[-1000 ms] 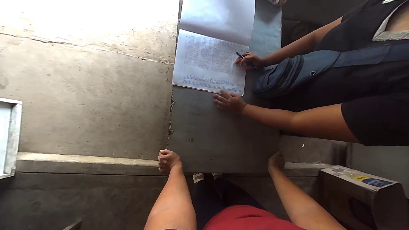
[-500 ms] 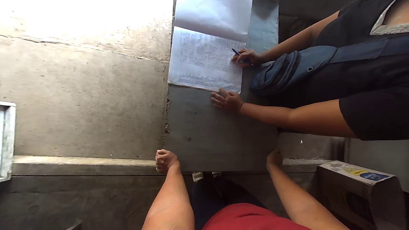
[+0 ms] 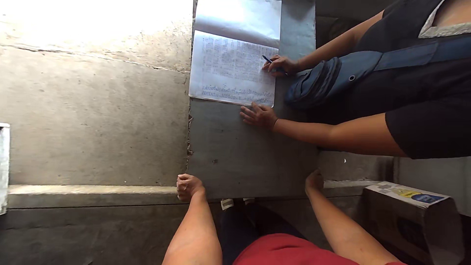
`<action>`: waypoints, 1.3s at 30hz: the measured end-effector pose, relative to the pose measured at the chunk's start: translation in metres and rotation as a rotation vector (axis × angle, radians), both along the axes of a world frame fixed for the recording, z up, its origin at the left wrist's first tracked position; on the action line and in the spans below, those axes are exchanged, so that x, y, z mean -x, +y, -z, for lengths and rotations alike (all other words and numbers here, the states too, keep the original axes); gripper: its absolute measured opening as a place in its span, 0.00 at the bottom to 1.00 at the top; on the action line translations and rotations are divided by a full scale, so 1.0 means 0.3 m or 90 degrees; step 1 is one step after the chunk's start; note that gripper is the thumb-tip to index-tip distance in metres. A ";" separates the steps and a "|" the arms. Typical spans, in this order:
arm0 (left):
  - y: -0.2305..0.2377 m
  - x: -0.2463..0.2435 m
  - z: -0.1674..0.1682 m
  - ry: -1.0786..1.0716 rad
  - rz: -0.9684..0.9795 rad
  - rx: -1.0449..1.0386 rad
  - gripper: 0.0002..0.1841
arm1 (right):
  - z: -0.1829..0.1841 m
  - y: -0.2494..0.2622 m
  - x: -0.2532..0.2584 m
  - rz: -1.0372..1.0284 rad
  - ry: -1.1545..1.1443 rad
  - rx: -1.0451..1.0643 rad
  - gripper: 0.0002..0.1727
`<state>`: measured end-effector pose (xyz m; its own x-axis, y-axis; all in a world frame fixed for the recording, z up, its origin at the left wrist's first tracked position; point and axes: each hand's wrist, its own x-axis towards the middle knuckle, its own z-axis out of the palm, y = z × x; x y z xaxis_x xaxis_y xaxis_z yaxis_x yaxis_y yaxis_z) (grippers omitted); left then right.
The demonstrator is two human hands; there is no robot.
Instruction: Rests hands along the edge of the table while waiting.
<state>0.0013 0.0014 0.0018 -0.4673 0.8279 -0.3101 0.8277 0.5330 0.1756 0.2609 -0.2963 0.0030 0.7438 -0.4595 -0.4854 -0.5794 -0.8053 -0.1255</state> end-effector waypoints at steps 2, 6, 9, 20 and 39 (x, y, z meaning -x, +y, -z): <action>0.000 0.000 -0.002 0.002 -0.002 0.001 0.31 | -0.002 0.000 0.001 -0.002 -0.001 0.000 0.42; 0.001 0.000 -0.004 0.001 0.002 0.009 0.31 | 0.003 0.003 -0.003 -0.005 0.007 0.005 0.42; 0.000 -0.003 -0.005 0.002 -0.003 -0.002 0.31 | 0.007 0.001 -0.004 -0.006 0.011 0.010 0.42; -0.002 -0.002 -0.005 0.005 0.005 0.001 0.30 | 0.012 -0.003 -0.005 0.019 0.002 -0.008 0.42; -0.006 -0.001 -0.003 0.009 0.009 -0.011 0.30 | 0.007 0.005 -0.009 0.001 0.016 0.022 0.42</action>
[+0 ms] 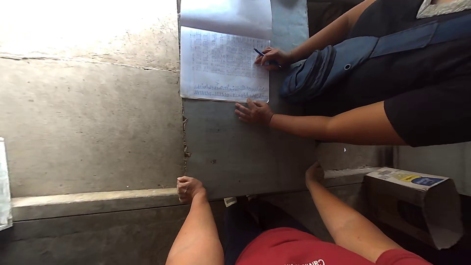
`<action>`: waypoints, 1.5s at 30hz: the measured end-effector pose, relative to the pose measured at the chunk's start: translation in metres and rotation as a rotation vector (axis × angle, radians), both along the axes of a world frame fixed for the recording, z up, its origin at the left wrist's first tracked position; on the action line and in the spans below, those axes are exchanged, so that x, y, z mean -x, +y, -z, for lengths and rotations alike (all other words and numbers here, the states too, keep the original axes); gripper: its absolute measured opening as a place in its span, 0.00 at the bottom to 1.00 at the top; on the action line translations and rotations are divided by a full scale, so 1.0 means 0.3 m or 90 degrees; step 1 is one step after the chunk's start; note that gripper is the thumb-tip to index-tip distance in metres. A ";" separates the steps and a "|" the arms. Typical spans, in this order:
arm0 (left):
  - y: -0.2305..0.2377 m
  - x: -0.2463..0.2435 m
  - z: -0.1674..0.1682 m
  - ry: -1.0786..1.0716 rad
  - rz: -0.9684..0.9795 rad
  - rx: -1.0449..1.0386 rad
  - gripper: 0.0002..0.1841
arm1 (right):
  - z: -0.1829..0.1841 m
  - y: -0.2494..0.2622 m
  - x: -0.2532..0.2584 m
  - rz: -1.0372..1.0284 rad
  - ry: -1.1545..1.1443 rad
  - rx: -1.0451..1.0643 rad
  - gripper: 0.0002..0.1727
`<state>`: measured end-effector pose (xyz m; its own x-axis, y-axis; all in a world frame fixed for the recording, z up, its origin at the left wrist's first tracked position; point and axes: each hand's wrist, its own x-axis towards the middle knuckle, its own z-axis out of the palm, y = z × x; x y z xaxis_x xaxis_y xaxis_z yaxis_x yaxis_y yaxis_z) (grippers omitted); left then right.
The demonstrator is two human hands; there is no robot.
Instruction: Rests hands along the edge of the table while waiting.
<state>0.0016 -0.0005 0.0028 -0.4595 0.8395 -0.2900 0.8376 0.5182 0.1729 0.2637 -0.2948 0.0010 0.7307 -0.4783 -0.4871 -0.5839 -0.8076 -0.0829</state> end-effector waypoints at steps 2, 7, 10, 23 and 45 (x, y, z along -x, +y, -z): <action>-0.001 0.001 0.004 -0.003 -0.001 -0.007 0.30 | -0.010 0.002 0.002 0.011 -0.001 -0.008 0.42; -0.001 -0.003 0.001 0.005 -0.007 0.002 0.31 | -0.006 0.000 -0.001 -0.001 -0.002 -0.008 0.41; 0.002 -0.006 -0.004 0.002 -0.009 0.010 0.30 | -0.004 -0.005 -0.002 0.000 0.001 -0.012 0.41; 0.002 -0.007 -0.004 -0.007 -0.003 0.007 0.31 | -0.006 -0.003 -0.004 0.012 -0.001 -0.014 0.42; 0.002 -0.010 -0.011 0.006 -0.001 0.014 0.31 | 0.008 -0.005 -0.005 0.010 -0.009 -0.021 0.41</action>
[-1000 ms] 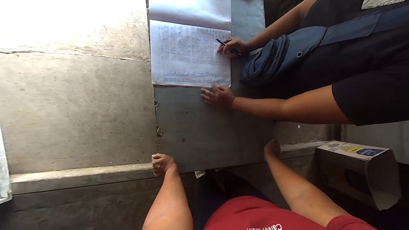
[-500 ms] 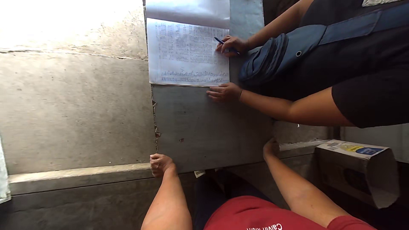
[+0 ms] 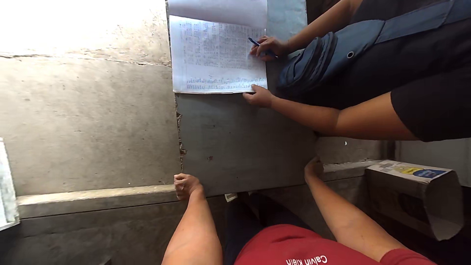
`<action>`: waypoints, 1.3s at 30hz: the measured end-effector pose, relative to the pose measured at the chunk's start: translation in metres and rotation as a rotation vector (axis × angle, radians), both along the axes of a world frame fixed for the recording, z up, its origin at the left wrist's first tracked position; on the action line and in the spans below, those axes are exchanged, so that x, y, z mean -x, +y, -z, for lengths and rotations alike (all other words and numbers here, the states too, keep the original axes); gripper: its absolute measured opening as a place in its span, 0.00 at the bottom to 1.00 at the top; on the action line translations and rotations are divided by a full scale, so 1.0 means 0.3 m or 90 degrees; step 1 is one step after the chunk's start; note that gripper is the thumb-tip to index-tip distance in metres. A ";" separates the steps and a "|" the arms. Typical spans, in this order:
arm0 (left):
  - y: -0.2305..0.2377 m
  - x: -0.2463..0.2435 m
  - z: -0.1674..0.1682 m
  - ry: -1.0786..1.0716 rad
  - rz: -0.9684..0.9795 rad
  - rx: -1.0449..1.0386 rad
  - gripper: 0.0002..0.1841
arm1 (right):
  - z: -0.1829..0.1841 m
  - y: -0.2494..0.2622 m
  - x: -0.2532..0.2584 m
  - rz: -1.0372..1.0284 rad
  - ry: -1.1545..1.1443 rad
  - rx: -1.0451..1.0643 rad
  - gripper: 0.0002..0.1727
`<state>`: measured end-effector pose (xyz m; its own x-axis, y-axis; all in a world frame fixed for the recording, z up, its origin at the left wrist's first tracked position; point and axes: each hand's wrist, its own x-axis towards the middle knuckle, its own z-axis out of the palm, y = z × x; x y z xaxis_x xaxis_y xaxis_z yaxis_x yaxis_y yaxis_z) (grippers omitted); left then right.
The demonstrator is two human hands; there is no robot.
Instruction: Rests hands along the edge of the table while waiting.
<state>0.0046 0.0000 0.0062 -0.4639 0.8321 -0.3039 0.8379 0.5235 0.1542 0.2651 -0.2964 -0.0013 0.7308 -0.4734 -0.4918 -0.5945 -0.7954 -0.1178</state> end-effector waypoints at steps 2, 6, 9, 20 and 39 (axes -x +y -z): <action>-0.001 0.001 0.000 -0.005 0.002 0.002 0.30 | -0.004 -0.001 0.002 0.010 -0.004 -0.011 0.41; 0.000 0.003 0.002 -0.007 0.005 0.005 0.30 | -0.013 0.000 0.005 0.004 0.014 -0.019 0.41; -0.001 0.002 -0.004 -0.013 0.006 0.004 0.31 | -0.012 0.000 0.007 0.004 -0.010 -0.032 0.42; 0.003 0.010 0.018 -0.016 -0.008 -0.010 0.31 | -0.032 0.013 0.012 0.005 -0.008 -0.040 0.41; 0.008 0.016 0.026 -0.016 -0.006 -0.006 0.31 | -0.040 0.019 0.018 -0.016 0.007 -0.016 0.40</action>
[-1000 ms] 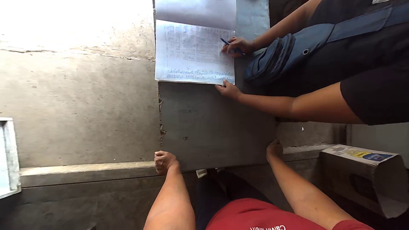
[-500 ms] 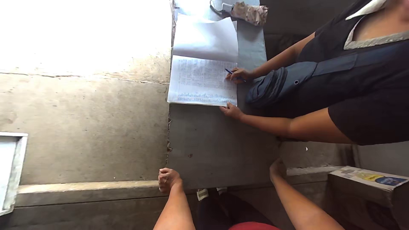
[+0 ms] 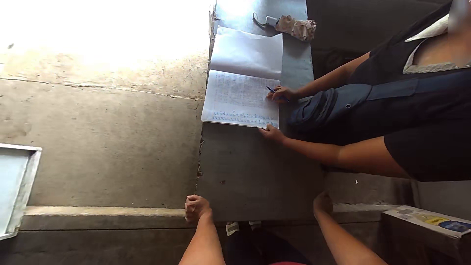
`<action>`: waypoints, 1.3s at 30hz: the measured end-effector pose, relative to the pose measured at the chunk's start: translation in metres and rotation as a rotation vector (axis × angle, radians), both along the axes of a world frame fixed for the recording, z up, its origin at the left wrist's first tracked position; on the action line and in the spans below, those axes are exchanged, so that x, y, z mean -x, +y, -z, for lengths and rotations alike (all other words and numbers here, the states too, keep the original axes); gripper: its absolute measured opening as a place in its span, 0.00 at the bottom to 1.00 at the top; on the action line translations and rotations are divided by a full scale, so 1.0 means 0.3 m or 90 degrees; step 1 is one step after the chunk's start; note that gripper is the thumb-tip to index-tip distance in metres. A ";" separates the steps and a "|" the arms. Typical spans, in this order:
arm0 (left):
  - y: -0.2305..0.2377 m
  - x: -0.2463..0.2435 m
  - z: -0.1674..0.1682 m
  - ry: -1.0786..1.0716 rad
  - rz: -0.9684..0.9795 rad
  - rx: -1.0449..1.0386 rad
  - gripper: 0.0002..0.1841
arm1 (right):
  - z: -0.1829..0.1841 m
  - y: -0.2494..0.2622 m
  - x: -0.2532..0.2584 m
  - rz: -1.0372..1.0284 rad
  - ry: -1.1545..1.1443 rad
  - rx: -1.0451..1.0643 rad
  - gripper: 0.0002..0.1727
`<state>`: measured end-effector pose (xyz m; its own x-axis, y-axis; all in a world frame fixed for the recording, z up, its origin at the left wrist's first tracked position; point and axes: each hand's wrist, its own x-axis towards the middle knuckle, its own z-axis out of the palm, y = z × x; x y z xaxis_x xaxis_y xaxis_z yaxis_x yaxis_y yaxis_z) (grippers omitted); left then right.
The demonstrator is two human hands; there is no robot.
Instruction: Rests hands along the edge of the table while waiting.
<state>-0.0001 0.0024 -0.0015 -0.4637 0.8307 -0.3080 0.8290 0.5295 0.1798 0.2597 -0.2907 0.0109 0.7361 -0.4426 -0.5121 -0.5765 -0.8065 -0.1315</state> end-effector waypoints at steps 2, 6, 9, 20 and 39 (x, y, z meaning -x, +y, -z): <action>-0.001 0.000 0.000 0.002 -0.004 -0.004 0.31 | -0.005 0.002 0.001 -0.015 0.009 0.017 0.40; 0.000 -0.001 0.000 -0.001 -0.005 -0.002 0.31 | -0.002 -0.002 0.002 -0.015 0.002 0.015 0.40; -0.002 -0.002 -0.005 -0.005 -0.006 -0.001 0.31 | -0.008 0.003 0.002 -0.023 0.006 0.018 0.40; -0.008 -0.005 -0.006 0.001 -0.005 -0.011 0.31 | 0.011 -0.011 -0.004 0.030 -0.026 -0.019 0.40; -0.010 -0.008 -0.013 0.007 0.005 -0.009 0.30 | 0.028 -0.015 -0.011 0.009 -0.004 0.008 0.41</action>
<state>0.0023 -0.0005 0.0025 -0.4606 0.8384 -0.2916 0.8351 0.5206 0.1778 0.2630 -0.2953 0.0024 0.7325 -0.4595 -0.5023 -0.5871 -0.7999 -0.1244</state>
